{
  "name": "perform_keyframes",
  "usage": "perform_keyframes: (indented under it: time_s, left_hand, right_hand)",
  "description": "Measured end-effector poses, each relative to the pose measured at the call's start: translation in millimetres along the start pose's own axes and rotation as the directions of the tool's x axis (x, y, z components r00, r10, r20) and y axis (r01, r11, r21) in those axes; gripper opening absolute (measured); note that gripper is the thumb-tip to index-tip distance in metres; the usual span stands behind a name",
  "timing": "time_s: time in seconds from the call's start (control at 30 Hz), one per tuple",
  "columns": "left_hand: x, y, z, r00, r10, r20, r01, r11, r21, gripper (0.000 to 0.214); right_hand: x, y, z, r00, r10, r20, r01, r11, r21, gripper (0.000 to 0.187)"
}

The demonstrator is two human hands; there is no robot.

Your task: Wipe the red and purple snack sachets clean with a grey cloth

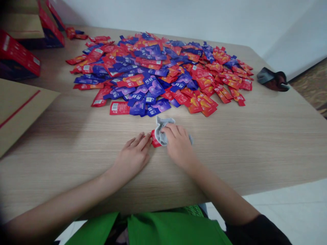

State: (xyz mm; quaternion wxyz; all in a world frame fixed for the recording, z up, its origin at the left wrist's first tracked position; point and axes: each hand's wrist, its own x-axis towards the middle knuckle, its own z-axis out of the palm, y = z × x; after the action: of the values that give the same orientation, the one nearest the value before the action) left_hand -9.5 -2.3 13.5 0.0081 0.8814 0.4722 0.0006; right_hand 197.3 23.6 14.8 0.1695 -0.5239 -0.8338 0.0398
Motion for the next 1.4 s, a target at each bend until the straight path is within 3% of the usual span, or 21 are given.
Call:
perform_keyframes:
  time_s: [0.1, 0.2, 0.33, 0.43, 0.57, 0.67, 0.8, 0.9, 0.97, 1.13, 1.27, 1.4]
  left_hand:
    - [0, 1, 0.7, 1.000, 0.003, 0.008, -0.003, 1.000, 0.002, 0.046]
    - [1, -1, -2.7, 1.000, 0.002, 0.003, -0.002, 1.000, 0.003, 0.045]
    - [14, -14, -19.2, 1.000, 0.022, 0.019, -0.021, 0.997, -0.069, 0.031]
    - [36, -27, -27.6, 1.000, 0.004, 0.028, 0.000, 0.989, -0.148, 0.028]
    - [69, -37, -22.5, 0.999, 0.000, 0.048, 0.012, 0.967, -0.253, 0.047]
    - [79, -38, -20.0, 0.994, 0.048, 0.099, -0.018, 0.960, -0.278, 0.034]
    - [80, -43, -33.0, 0.993, 0.050, 0.103, -0.023, 0.968, -0.250, 0.015]
    - [96, -60, -54.1, 0.996, -0.091, 0.025, 0.093, 0.985, -0.146, 0.027]
    - [121, -78, -70.3, 0.982, -0.161, -0.100, 0.155, 0.985, -0.071, 0.036]
    - [222, -137, -104.0, 0.916, -0.136, -0.378, 0.139, 0.990, -0.020, 0.044]
    - [297, -181, -113.6, 0.904, -0.130, -0.407, 0.146, 0.989, 0.008, 0.052]
    - [342, -204, -92.6, 0.938, -0.120, -0.324, 0.139, 0.990, 0.036, 0.052]
  right_hand:
    - [-8, 6, 3, 0.995, 0.035, 0.098, -0.026, 0.995, -0.093, 0.040]
    - [-19, 36, -11, 0.979, 0.146, 0.139, -0.132, 0.986, -0.100, 0.030]
    - [-19, 65, -42, 0.980, 0.189, 0.057, -0.183, 0.978, -0.102, 0.031]
    - [-1, 67, -49, 0.993, 0.118, 0.022, -0.117, 0.992, -0.046, 0.042]
    - [33, 68, -30, 0.961, -0.078, 0.264, 0.033, 0.985, 0.171, 0.041]
    - [51, 67, -21, 0.936, -0.121, 0.330, 0.053, 0.977, 0.208, 0.026]
    - [69, 62, -33, 0.946, -0.195, 0.261, 0.136, 0.964, 0.228, 0.019]
    - [97, 61, -48, 0.981, -0.167, 0.102, 0.134, 0.952, 0.276, 0.020]
    - [129, 67, -54, 0.992, -0.128, -0.009, 0.126, 0.959, 0.253, 0.023]
    - [237, 101, -56, 0.970, -0.078, -0.231, 0.093, 0.994, 0.056, 0.039]
    - [313, 130, -49, 0.966, -0.049, -0.254, 0.054, 0.998, 0.014, 0.045]
    - [347, 148, -27, 0.982, -0.069, -0.173, 0.078, 0.996, 0.044, 0.041]
